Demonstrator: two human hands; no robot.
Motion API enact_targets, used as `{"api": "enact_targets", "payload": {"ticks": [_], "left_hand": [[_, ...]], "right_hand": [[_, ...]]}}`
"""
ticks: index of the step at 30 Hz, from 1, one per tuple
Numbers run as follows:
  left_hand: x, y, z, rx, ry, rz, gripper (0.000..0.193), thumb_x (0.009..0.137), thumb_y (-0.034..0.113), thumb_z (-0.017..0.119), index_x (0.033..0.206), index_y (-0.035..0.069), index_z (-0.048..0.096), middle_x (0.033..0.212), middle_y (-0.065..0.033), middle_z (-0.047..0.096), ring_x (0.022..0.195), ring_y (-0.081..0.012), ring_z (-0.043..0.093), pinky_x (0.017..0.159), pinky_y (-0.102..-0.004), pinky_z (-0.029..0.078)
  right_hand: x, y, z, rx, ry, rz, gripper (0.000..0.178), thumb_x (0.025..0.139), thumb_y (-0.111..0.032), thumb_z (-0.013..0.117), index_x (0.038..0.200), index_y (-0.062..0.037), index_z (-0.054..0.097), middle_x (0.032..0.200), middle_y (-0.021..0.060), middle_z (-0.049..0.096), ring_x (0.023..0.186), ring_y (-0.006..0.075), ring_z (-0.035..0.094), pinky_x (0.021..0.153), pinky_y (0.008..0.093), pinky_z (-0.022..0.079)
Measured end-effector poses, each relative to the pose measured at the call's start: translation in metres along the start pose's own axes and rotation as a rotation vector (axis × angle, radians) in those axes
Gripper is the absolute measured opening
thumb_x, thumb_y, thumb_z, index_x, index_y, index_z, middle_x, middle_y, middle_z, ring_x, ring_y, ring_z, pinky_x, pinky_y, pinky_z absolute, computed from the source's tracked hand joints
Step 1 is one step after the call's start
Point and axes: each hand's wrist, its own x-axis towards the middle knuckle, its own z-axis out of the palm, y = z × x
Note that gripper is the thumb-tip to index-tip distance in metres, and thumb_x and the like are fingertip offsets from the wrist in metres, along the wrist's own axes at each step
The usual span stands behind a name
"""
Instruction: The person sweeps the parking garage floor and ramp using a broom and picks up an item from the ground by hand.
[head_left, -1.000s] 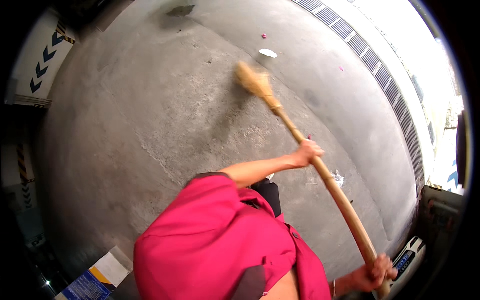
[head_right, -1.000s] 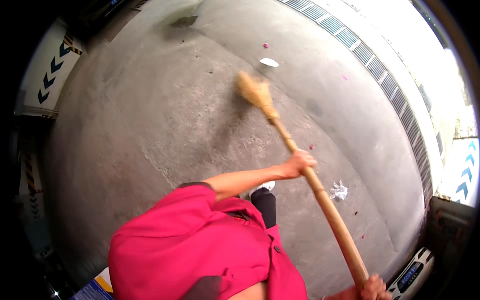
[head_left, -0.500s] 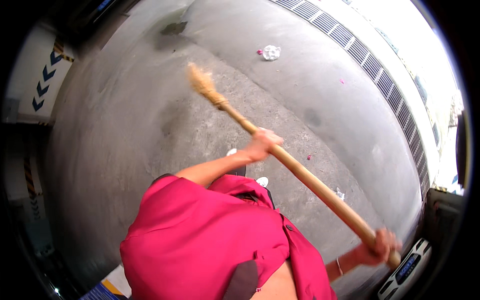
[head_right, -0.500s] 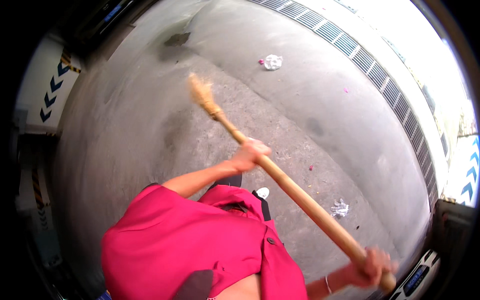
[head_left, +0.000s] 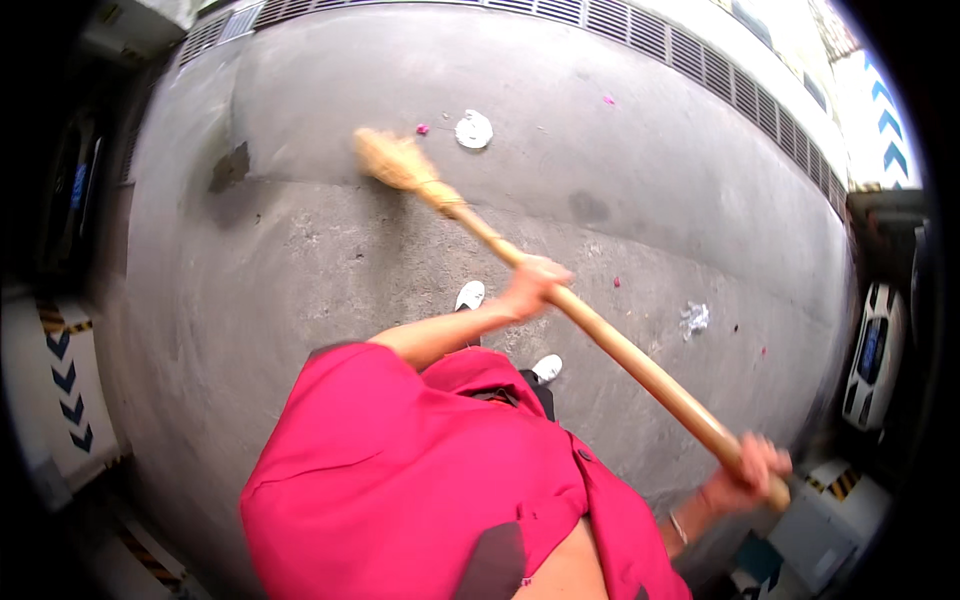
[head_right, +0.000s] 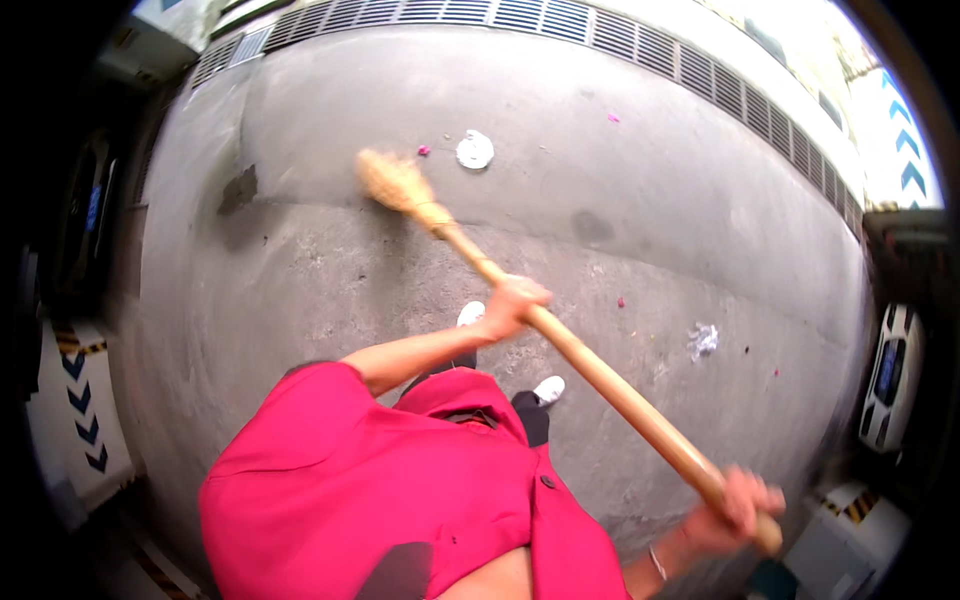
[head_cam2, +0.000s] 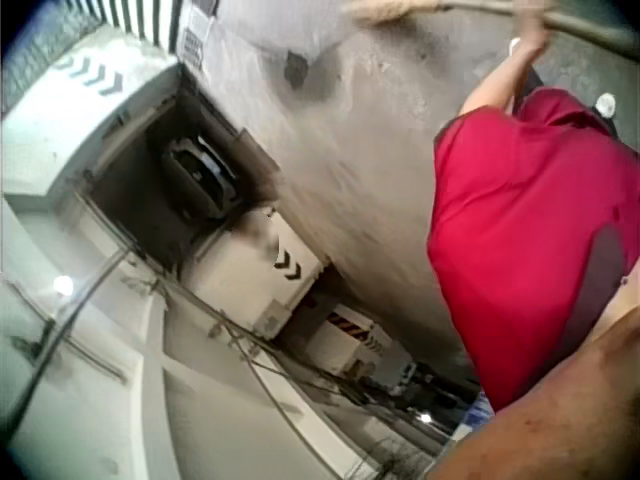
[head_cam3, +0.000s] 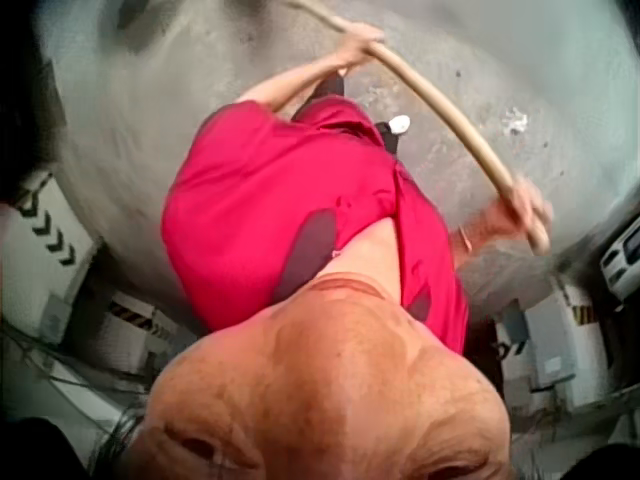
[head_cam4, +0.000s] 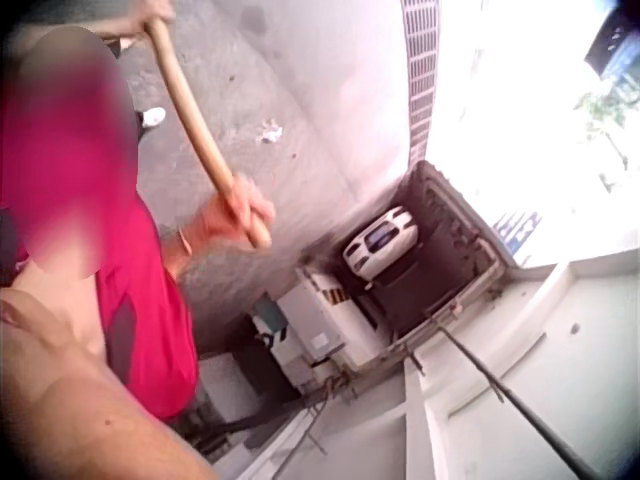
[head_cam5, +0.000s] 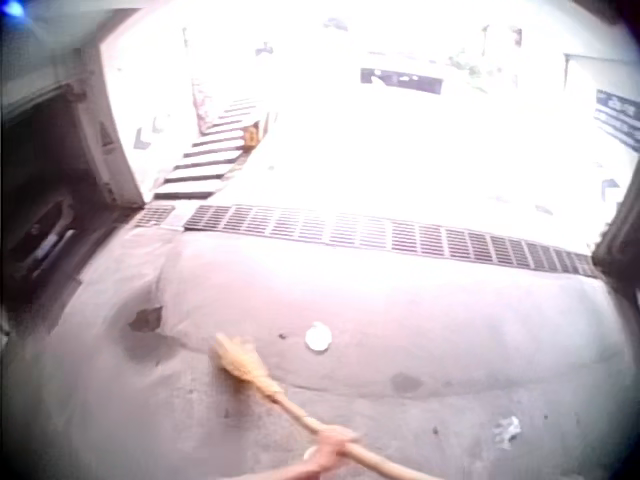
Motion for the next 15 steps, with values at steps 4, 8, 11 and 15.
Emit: {"api": "enact_targets", "payload": {"ticks": [4, 8, 11, 15], "left_hand": [[0.062, 0.093, 0.073, -0.207, -0.233, 0.221, 0.014, 0.059, 0.007, 0.057, 0.068, 0.013, 0.048, 0.068, -0.0008, 0.049, 0.076, -0.0202, 0.049, 0.072, -0.0347, 0.035], [0.093, 0.141, 0.078, -0.336, -0.355, 0.379, 0.015, 0.059, 0.004, 0.055, 0.065, 0.012, 0.045, 0.067, -0.0013, 0.049, 0.073, -0.0201, 0.048, 0.072, -0.0324, 0.034], [0.075, 0.163, 0.042, -0.313, -0.403, 0.411, 0.015, 0.060, 0.005, 0.056, 0.068, 0.012, 0.046, 0.068, -0.0007, 0.049, 0.073, -0.0193, 0.049, 0.073, -0.0314, 0.035], [0.008, 0.109, 0.003, -0.220, -0.375, 0.382, 0.019, 0.060, 0.007, 0.058, 0.074, 0.013, 0.048, 0.070, -0.0001, 0.049, 0.073, -0.0189, 0.053, 0.068, -0.0332, 0.039]], "right_hand": [[-0.059, -0.104, -0.001, -0.222, 0.167, -0.378, 0.018, 0.071, -0.016, 0.054, 0.069, -0.0130, 0.036, 0.055, -0.0040, 0.034, 0.051, 0.0076, 0.034, 0.056, 0.0241, 0.030], [-0.089, -0.141, 0.008, -0.230, 0.145, -0.590, 0.015, 0.072, -0.019, 0.053, 0.070, -0.0121, 0.040, 0.052, -0.0032, 0.038, 0.050, 0.0100, 0.039, 0.052, 0.0252, 0.032], [-0.113, -0.165, 0.000, -0.137, 0.178, -0.624, 0.013, 0.071, -0.016, 0.052, 0.068, -0.0121, 0.040, 0.050, -0.0039, 0.037, 0.048, 0.0082, 0.039, 0.052, 0.0231, 0.033], [-0.147, -0.165, -0.049, -0.156, 0.189, -0.302, 0.027, 0.065, -0.006, 0.055, 0.066, -0.0133, 0.030, 0.053, -0.0047, 0.030, 0.050, 0.0048, 0.030, 0.062, 0.0235, 0.029]]}}
